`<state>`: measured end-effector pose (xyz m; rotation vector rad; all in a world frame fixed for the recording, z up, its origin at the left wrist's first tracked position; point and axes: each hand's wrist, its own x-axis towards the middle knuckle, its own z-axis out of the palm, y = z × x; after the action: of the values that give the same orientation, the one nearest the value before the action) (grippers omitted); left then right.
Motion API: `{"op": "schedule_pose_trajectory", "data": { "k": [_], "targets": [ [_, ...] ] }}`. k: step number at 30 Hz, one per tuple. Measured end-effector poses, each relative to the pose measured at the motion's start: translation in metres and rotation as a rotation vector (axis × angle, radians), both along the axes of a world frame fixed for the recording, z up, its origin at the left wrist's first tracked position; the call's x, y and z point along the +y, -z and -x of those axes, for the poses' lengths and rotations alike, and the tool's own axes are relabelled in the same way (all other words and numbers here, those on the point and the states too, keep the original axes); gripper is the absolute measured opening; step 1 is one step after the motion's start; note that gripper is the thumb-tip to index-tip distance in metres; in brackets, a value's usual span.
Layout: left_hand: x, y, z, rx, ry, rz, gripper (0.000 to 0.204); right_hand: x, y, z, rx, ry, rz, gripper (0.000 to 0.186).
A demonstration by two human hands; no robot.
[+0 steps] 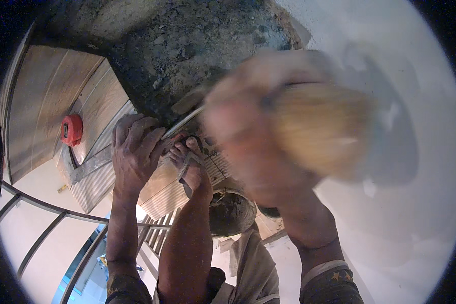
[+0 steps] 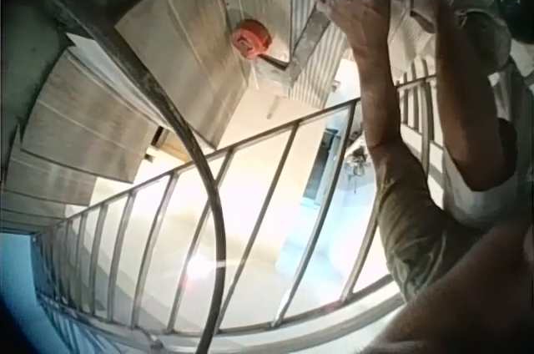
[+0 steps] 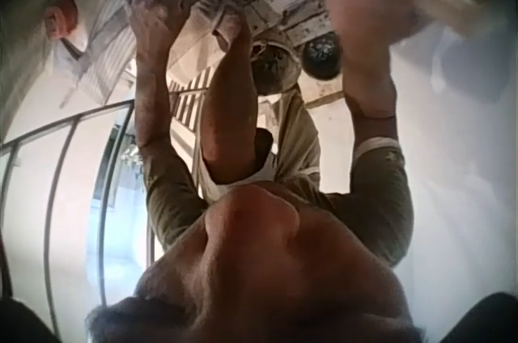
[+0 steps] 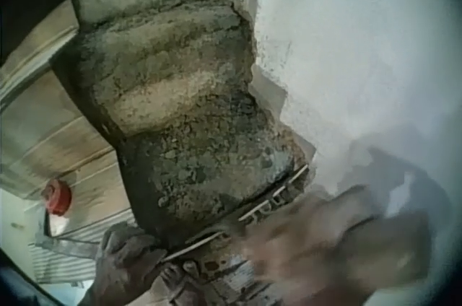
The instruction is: Apply adhesive and install a tile on a concrete staircase.
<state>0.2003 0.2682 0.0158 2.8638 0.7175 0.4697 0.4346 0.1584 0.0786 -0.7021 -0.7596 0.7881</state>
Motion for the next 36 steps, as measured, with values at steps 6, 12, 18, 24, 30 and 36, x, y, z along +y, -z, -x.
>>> {"op": "schedule_pose_trajectory", "data": {
  "k": [6, 12, 18, 24, 30, 36],
  "targets": [
    [-0.001, -0.001, -0.008, -0.025, -0.023, 0.017, 0.021, 0.021, 0.000, 0.024, -0.475, 0.184, 0.221, 0.021],
    [-0.001, 0.002, -0.006, -0.036, -0.006, 0.033, 0.020, 0.024, 0.009, 0.035, -0.533, 0.362, 0.167, 0.044],
    [-0.001, 0.006, -0.004, -0.057, 0.011, 0.020, 0.020, 0.026, 0.017, 0.035, -0.530, 0.355, 0.192, 0.015],
    [-0.001, 0.005, 0.000, -0.059, 0.008, 0.031, 0.019, 0.015, 0.016, 0.018, -0.208, 0.189, 0.176, 0.022],
    [0.001, 0.010, -0.001, -0.067, 0.005, 0.051, 0.019, 0.013, -0.016, 0.009, -0.428, 0.264, 0.114, 0.022],
    [-0.001, 0.013, 0.000, -0.085, -0.010, 0.043, 0.020, 0.015, 0.000, 0.014, -0.356, 0.308, 0.127, 0.021]
  ]
}}
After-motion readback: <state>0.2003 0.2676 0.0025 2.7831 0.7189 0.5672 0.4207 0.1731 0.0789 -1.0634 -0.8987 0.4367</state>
